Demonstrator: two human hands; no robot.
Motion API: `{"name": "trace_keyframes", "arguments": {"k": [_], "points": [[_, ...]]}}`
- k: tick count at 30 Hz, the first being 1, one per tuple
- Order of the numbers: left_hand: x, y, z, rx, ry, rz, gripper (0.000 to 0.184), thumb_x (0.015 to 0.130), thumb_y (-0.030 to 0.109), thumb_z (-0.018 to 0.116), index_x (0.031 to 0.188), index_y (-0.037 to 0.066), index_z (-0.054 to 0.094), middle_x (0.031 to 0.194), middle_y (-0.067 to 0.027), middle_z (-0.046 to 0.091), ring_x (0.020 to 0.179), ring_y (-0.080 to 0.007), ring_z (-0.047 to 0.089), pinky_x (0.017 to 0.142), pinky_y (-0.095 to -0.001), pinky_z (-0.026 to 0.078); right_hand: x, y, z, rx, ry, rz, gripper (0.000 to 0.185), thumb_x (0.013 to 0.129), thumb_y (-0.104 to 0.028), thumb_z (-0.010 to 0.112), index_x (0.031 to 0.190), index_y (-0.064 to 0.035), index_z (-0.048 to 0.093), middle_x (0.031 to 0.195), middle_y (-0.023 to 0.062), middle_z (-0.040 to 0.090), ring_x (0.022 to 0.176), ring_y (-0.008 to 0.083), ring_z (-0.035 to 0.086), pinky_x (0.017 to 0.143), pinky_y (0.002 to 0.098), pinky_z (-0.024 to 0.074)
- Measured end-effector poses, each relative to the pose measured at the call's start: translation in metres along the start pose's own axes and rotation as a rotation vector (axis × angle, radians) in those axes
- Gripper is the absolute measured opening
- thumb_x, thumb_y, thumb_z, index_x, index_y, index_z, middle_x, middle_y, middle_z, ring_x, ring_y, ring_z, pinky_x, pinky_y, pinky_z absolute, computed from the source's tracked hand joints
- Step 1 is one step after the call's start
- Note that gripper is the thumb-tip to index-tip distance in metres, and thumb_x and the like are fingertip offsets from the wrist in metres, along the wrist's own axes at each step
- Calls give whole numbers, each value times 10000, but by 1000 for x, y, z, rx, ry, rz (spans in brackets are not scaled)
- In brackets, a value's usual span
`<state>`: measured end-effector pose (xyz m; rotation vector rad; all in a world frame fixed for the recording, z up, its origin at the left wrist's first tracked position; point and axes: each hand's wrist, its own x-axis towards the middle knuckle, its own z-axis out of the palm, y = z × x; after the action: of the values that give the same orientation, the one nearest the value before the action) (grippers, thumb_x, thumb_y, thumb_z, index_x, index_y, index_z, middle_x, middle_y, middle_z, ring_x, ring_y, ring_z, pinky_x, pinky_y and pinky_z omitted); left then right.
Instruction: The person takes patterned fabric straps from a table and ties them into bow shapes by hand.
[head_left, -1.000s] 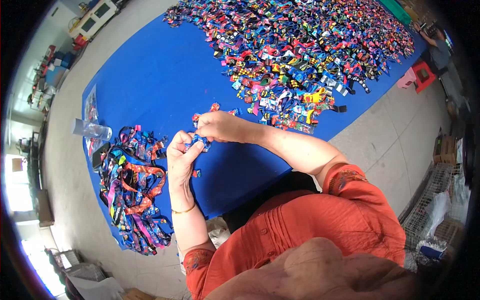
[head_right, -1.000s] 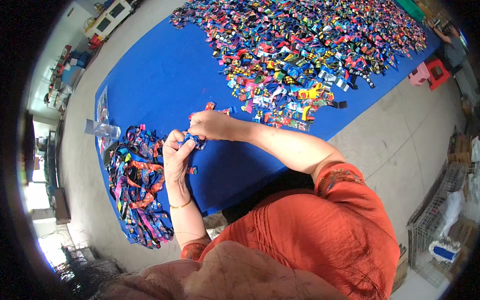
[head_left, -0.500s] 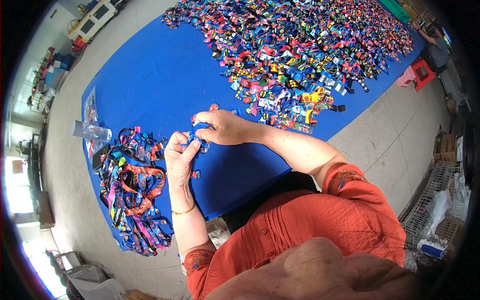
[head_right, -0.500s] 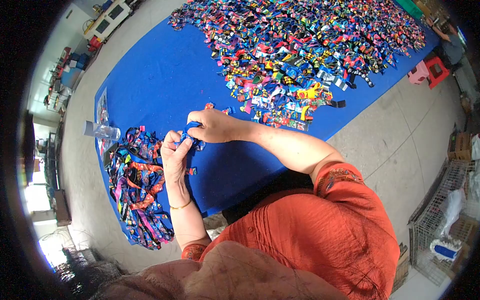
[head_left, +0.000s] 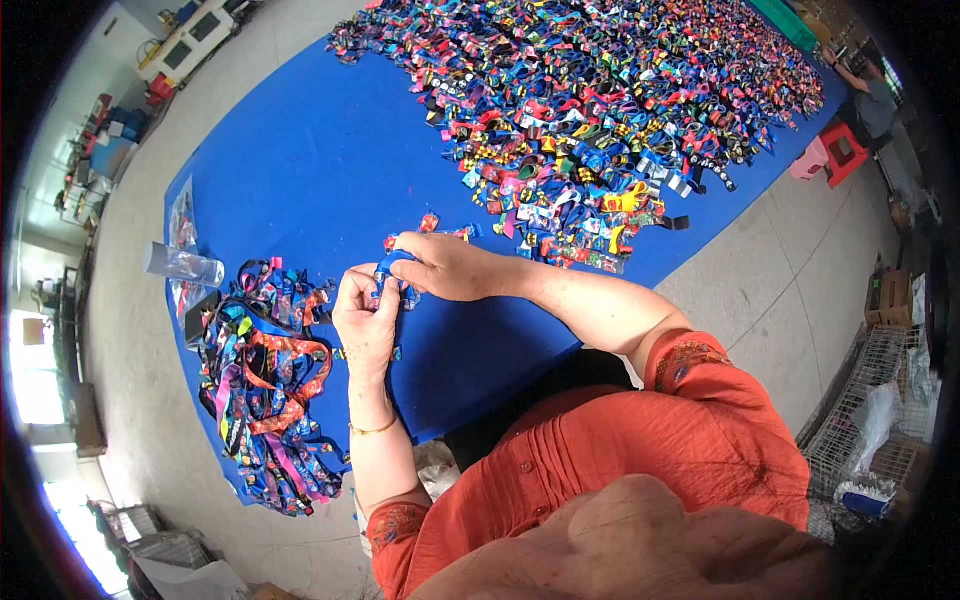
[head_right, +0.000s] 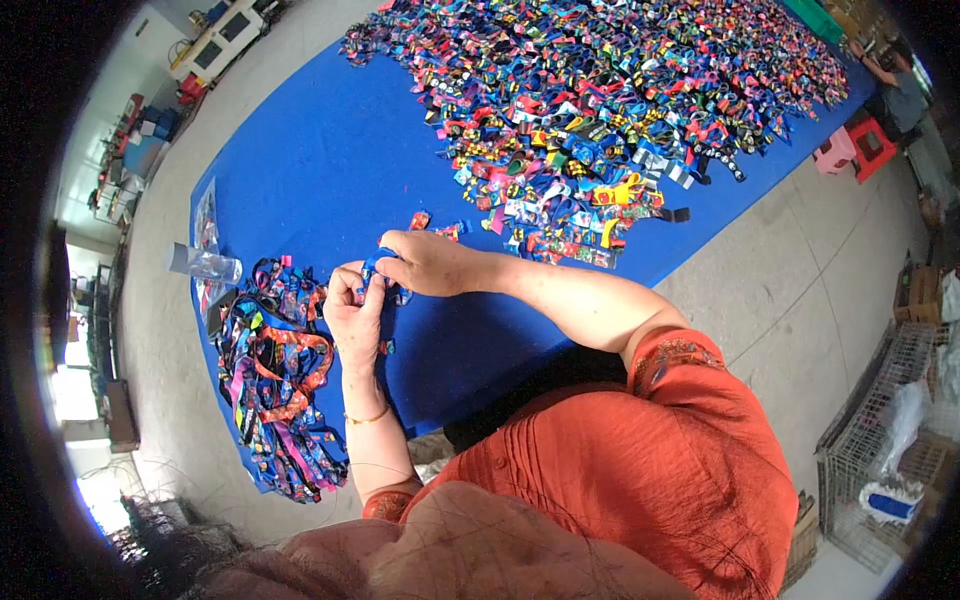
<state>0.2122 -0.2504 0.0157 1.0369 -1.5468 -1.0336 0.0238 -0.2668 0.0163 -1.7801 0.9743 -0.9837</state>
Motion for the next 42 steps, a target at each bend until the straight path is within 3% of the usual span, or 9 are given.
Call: {"name": "trace_keyframes", "arguments": {"k": [1,4,7,10,13,19,22,31,42], "points": [[0,0,0,29,6,5,274,933,-18,680,816,75,451,985,-52,656,787,-52,570,657,-179,428,0,0,1,5,10,-15,254,1033,-227,522,944,8,491,706,124,615,673,211,629,595,385,468],[0,4,1,157,0,60,266,944,-32,662,825,63,444,981,-73,649,777,-81,616,663,-203,484,-1,-8,0,79,16,41,217,989,-182,545,907,19,534,811,228,661,774,370,678,651,452,493],[0,-14,4,83,25,154,260,950,-58,637,832,48,431,983,-97,644,773,-111,649,688,-240,541,-2,0,1,-71,24,-185,206,1004,-153,524,910,31,521,761,198,639,721,340,666,631,434,497],[-1,-16,7,136,40,165,260,948,-86,619,836,38,420,986,-117,640,779,-135,670,711,-273,574,-2,7,3,-109,16,-220,253,1058,-224,460,948,3,451,714,110,592,676,208,598,611,381,459],[-2,-19,7,328,114,224,253,949,-50,644,834,40,437,973,-109,648,768,-117,653,699,-257,560,-2,1,6,132,-26,-32,233,1060,-215,452,978,3,445,703,94,566,659,190,567,601,369,448],[-1,-1,11,556,242,426,261,918,39,720,834,40,473,875,-122,659,679,-185,610,616,-290,500,-2,2,13,262,-41,-64,223,1041,-168,458,892,-7,421,665,103,547,600,190,560,552,359,436],[-6,-5,12,559,240,385,272,905,34,730,835,38,467,854,-134,655,669,-229,600,595,-317,483,-2,5,14,273,-42,-73,213,1042,-168,459,897,-15,431,670,87,553,601,183,566,553,344,441],[1,-8,6,625,124,646,249,859,-37,709,828,35,472,897,-195,676,668,-316,646,574,-356,495,1,-22,-17,390,-149,279,455,1054,-407,454,821,-47,609,743,37,631,593,106,553,540,289,443],[-1,-4,7,711,40,698,188,769,-35,706,834,11,536,954,-215,691,799,-372,680,701,-424,559,2,-7,-7,108,41,125,286,1010,-259,536,897,-15,636,796,25,601,767,119,553,708,311,446]]}}
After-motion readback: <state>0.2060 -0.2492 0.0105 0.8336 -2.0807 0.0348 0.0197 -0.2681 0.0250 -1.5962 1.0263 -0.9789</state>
